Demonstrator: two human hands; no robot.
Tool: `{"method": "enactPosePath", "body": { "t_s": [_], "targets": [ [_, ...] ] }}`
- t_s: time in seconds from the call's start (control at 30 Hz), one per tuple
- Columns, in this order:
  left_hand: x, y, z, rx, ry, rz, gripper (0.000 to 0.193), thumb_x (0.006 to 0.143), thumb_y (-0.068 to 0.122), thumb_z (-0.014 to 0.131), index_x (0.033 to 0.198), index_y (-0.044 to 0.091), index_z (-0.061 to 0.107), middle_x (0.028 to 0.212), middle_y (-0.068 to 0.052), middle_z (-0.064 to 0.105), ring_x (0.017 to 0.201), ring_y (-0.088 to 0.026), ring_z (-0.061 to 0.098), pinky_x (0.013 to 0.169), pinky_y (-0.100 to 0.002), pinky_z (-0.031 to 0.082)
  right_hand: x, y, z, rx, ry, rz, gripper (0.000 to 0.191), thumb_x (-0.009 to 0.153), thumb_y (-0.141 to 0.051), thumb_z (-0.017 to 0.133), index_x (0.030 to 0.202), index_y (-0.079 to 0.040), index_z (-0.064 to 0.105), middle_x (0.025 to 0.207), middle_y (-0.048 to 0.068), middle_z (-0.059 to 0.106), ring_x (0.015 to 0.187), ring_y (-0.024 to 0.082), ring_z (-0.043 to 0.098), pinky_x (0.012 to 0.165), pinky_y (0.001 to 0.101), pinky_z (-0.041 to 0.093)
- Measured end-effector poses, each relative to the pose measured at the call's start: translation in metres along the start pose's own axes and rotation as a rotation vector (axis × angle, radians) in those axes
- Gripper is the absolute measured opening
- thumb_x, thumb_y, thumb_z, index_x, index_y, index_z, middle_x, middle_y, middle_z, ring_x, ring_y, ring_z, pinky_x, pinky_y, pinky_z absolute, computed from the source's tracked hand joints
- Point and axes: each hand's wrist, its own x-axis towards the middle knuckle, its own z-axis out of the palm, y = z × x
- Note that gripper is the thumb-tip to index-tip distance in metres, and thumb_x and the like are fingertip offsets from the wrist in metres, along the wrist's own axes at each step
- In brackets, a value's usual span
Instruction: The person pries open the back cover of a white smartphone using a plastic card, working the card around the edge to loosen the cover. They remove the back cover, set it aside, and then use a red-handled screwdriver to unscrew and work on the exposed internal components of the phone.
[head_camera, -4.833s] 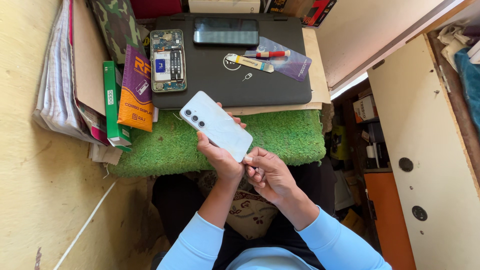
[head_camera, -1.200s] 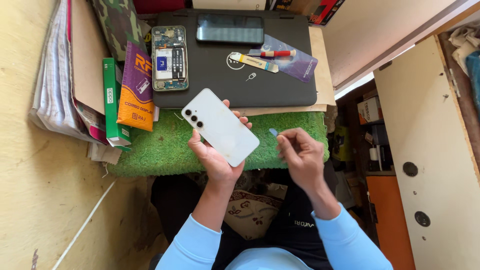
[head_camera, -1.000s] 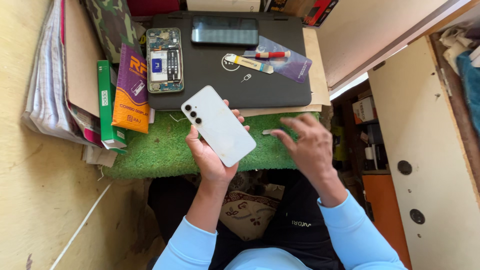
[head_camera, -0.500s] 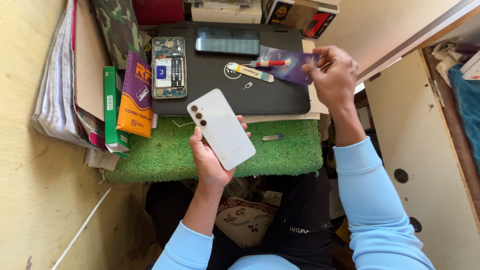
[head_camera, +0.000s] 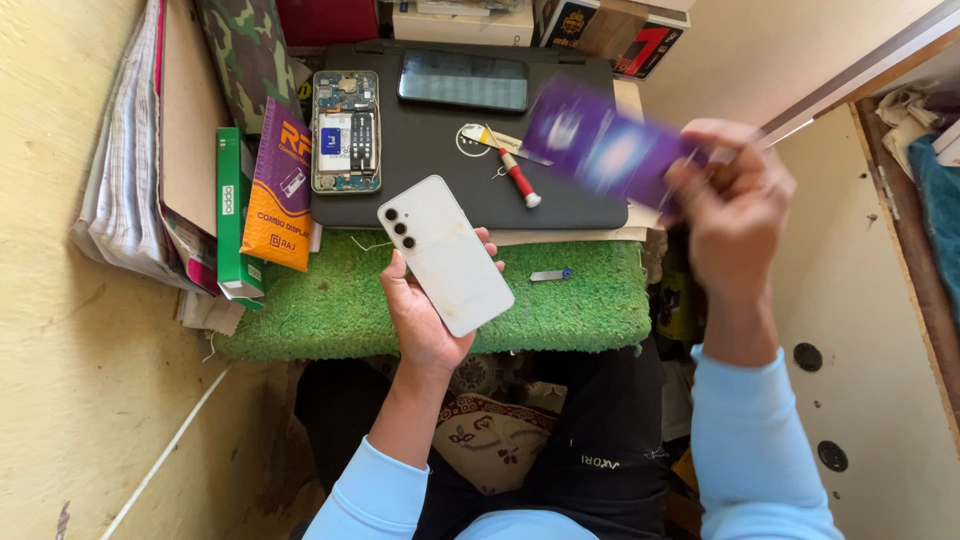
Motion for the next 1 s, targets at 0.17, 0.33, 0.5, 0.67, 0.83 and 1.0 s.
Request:
{"method": "enactPosePath", "body": {
  "t_s": [0.17, 0.33, 0.5, 0.67, 0.83, 1.0],
  "targets": [
    [0.000, 0.000, -0.004, -0.095, 0.021, -0.016, 0.073, 0.103, 0.058, 0.035, 0.145, 0.000, 0.047, 0.126, -0.022, 0.064, 0.111, -0.031, 0.067, 0.097, -0.048, 0.058, -0.059, -0.008, 0.016, 0.017, -0.070, 0.071, 0.027, 0.099, 0.006, 0.071, 0.126, 0.003, 0.069, 0.092, 0.010, 0.072, 0.071, 0.008, 0.066, 0.060, 0.0216, 0.055],
    [0.001, 0.001, -0.004, -0.140, 0.032, 0.000, 0.075, 0.100, 0.059, 0.039, 0.149, 0.002, 0.046, 0.129, -0.020, 0.063, 0.113, -0.030, 0.066, 0.097, -0.047, 0.056, -0.075, -0.009, 0.010, -0.003, -0.050, 0.149, 0.026, 0.096, 0.005, 0.072, 0.122, 0.003, 0.069, 0.091, 0.008, 0.074, 0.071, 0.006, 0.068, 0.059, 0.0201, 0.056],
    [0.000, 0.001, -0.002, -0.135, 0.050, 0.021, 0.076, 0.100, 0.060, 0.040, 0.148, 0.002, 0.045, 0.128, -0.021, 0.062, 0.115, -0.031, 0.064, 0.098, -0.048, 0.056, -0.083, -0.006, 0.003, -0.050, -0.051, 0.183, 0.027, 0.095, 0.005, 0.073, 0.122, 0.003, 0.069, 0.088, 0.006, 0.073, 0.069, 0.004, 0.064, 0.060, 0.0182, 0.053],
    [-0.001, 0.002, 0.000, -0.096, 0.060, 0.041, 0.077, 0.100, 0.062, 0.040, 0.147, 0.002, 0.046, 0.128, -0.021, 0.062, 0.115, -0.031, 0.064, 0.097, -0.048, 0.056, -0.084, -0.004, 0.003, -0.034, -0.053, 0.172, 0.026, 0.097, 0.005, 0.073, 0.122, 0.004, 0.070, 0.088, 0.006, 0.072, 0.070, 0.004, 0.062, 0.061, 0.0179, 0.052],
    [0.000, 0.002, 0.001, -0.081, 0.070, 0.037, 0.077, 0.099, 0.063, 0.040, 0.147, 0.003, 0.046, 0.128, -0.020, 0.062, 0.115, -0.031, 0.064, 0.097, -0.048, 0.056, -0.082, -0.006, 0.004, -0.052, -0.058, 0.186, 0.027, 0.095, 0.005, 0.073, 0.122, 0.003, 0.069, 0.087, 0.005, 0.073, 0.068, 0.004, 0.064, 0.059, 0.0182, 0.053],
    [-0.001, 0.002, 0.000, -0.078, 0.054, 0.044, 0.079, 0.099, 0.065, 0.041, 0.146, 0.001, 0.046, 0.128, -0.020, 0.062, 0.117, -0.031, 0.064, 0.098, -0.048, 0.056, -0.081, -0.007, 0.004, -0.058, -0.062, 0.168, 0.026, 0.096, 0.004, 0.073, 0.122, 0.003, 0.070, 0.088, 0.005, 0.072, 0.071, 0.004, 0.064, 0.061, 0.0179, 0.053]
  ]
}}
